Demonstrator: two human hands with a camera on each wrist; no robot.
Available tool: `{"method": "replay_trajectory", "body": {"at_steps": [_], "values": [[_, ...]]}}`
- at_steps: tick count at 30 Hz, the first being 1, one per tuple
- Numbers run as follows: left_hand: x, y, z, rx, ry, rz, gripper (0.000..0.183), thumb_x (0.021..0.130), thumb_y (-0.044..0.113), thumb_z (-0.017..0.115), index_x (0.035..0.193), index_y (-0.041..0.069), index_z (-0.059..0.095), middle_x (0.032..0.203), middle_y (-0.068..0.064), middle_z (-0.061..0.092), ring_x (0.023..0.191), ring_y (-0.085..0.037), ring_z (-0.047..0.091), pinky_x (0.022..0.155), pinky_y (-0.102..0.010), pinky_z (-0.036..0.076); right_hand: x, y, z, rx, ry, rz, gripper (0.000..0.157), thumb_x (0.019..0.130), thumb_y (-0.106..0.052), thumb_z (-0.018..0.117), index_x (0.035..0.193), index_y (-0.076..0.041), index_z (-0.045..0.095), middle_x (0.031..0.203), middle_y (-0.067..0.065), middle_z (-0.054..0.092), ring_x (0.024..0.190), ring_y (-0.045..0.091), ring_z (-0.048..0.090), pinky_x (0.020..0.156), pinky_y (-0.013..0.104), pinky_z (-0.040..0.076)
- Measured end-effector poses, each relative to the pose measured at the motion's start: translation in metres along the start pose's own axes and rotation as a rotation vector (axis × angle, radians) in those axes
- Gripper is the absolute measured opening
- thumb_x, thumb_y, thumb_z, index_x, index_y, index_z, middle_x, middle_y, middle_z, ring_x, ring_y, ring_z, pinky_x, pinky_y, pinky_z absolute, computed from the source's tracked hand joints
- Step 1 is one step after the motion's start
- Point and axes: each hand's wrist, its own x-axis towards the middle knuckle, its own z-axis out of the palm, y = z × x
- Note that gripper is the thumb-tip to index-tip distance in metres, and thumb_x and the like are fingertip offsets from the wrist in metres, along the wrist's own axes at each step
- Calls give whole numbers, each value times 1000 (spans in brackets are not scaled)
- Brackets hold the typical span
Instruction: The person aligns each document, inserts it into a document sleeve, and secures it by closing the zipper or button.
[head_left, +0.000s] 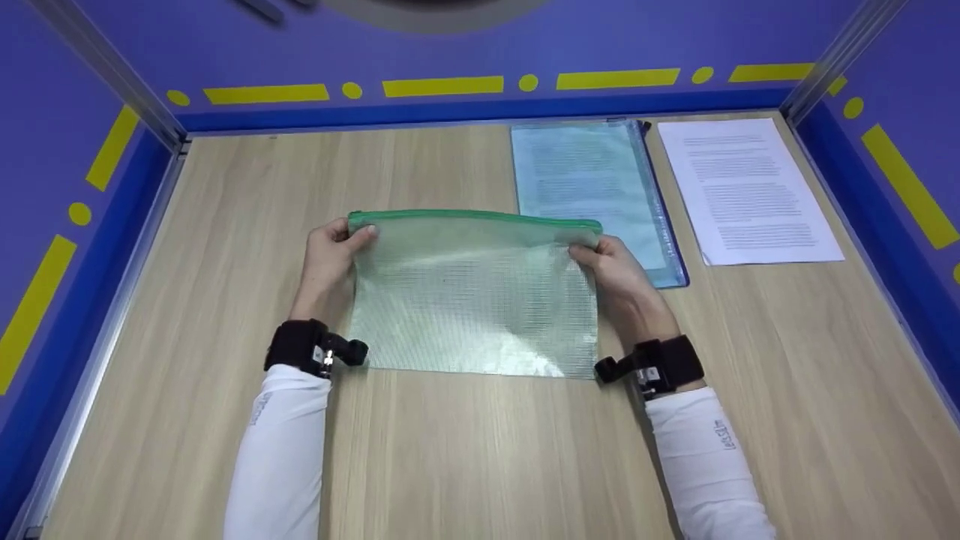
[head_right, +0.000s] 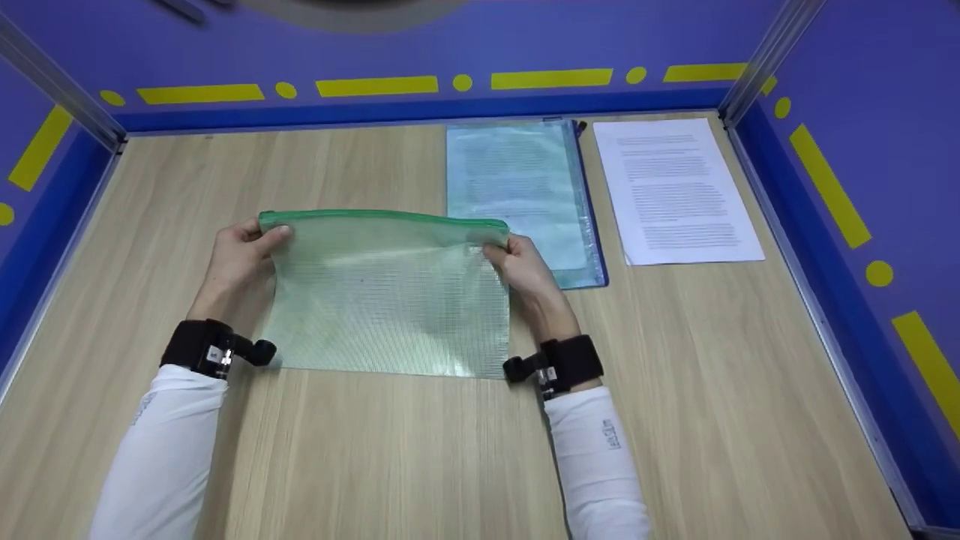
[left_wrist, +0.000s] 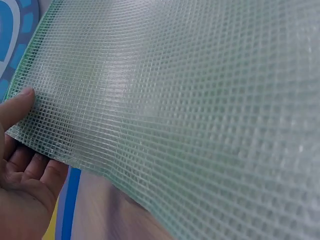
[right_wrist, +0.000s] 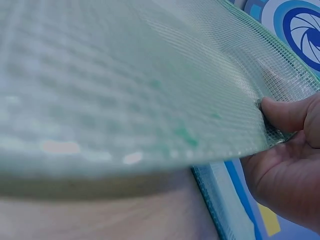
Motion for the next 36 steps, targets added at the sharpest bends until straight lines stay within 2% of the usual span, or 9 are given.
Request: {"method": "replay_trajectory", "body": {"at_steps": [3, 7, 15, 21, 27, 29, 32, 34, 36], "values": [[-8, 6, 1, 9, -14, 44, 25, 88, 24, 76, 97, 1, 72, 83, 10, 67, 85, -7, 59, 81, -21, 49, 0, -3, -2, -70, 51, -25, 27, 99, -10, 55, 124, -8, 66, 95, -1, 64, 78, 12, 63, 70, 25, 57], [-18, 15, 5, 26, -29, 109, 25, 91, 20, 72, 100, -3, 73, 84, 10, 71, 85, -6, 65, 81, -20, 54, 2, -6, -2, -158, 129, -43, 23, 98, -11, 58, 120, -5, 65, 93, -3, 61, 79, 10, 60, 71, 23, 54], [-26, 23, 17, 6, 98, 169, 21, 92, 13, 70, 89, -8, 72, 91, -8, 74, 82, -7, 65, 80, -19, 54, 4, -11, -2, -336, 278, -172, 36, 98, -13, 60, 131, 1, 58, 111, 6, 65, 90, 7, 59, 79, 20, 50], [-28, 25, 23, 74, 206, 235, 30, 93, 9, 68, 77, -15, 63, 79, -5, 65, 66, -6, 44, 59, -14, 37, 4, -11, -5, -410, 359, -202, 39, 99, -12, 57, 136, 0, 56, 127, 24, 64, 104, 16, 63, 84, 18, 52], [-33, 30, 27, 114, 293, 375, 41, 91, 9, 71, 60, -2, 45, 66, -2, 43, 56, -3, 31, 54, -16, 25, 3, -12, -8, -456, 388, -211, 42, 99, -11, 55, 140, -1, 53, 136, 21, 61, 127, 29, 59, 104, 34, 51], [-35, 32, 29, 128, 317, 422, 32, 90, 8, 71, 64, -5, 58, 67, -4, 54, 57, -4, 32, 54, -16, 25, 3, -13, -6, -473, 376, -221, 42, 99, -12, 56, 139, -1, 54, 135, 20, 62, 126, 29, 59, 104, 34, 51], [-40, 35, 33, 164, 346, 482, 12, 91, 6, 70, 85, -3, 77, 86, -9, 75, 61, -7, 42, 55, -15, 30, 2, -13, -3, -499, 337, -240, 41, 99, -12, 57, 138, 0, 56, 133, 21, 63, 124, 28, 60, 100, 27, 51], [-43, 37, 37, 190, 354, 525, 13, 91, 3, 68, 99, 0, 78, 101, -12, 78, 68, -11, 57, 60, -11, 40, 2, -13, 0, -496, 317, -252, 40, 99, -12, 58, 136, 1, 57, 131, 22, 64, 122, 28, 61, 94, 20, 51], [-45, 39, 42, 227, 355, 566, 14, 91, 0, 67, 101, 0, 77, 103, -14, 77, 82, -16, 70, 71, -13, 52, 2, -13, 2, -491, 296, -264, 39, 99, -11, 58, 135, 2, 57, 130, 23, 64, 119, 27, 61, 89, 14, 50]]}}
